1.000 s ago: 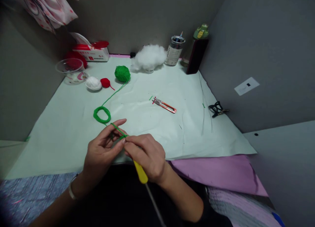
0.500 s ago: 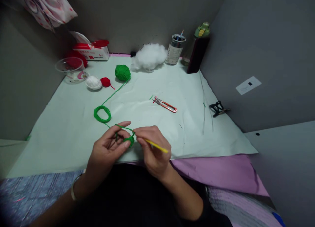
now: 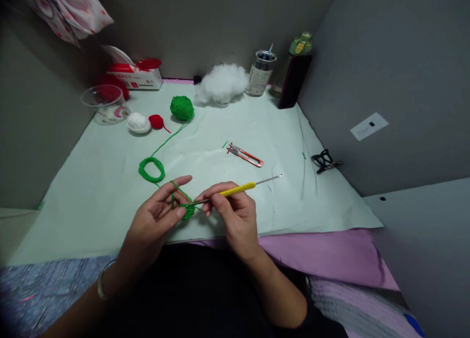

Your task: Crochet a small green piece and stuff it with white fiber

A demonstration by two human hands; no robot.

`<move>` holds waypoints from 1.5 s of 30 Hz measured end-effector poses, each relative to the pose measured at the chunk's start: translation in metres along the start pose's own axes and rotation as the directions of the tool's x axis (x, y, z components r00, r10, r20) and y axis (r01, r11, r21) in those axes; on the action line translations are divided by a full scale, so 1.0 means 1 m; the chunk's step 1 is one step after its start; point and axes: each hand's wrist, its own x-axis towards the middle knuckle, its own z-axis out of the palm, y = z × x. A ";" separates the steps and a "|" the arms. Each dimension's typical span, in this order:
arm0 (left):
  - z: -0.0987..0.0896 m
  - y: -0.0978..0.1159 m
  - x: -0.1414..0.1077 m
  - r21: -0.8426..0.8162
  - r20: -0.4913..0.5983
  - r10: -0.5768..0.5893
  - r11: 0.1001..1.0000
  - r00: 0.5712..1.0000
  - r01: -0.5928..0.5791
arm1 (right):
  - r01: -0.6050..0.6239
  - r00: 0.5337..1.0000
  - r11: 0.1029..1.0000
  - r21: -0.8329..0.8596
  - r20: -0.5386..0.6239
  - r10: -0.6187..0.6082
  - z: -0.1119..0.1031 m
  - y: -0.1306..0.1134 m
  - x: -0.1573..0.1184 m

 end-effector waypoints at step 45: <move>-0.005 -0.005 0.002 -0.070 -0.027 -0.050 0.996 0.998 0.048 | 0.585 0.801 0.511 -0.629 0.349 -0.487 0.004 0.008 -0.012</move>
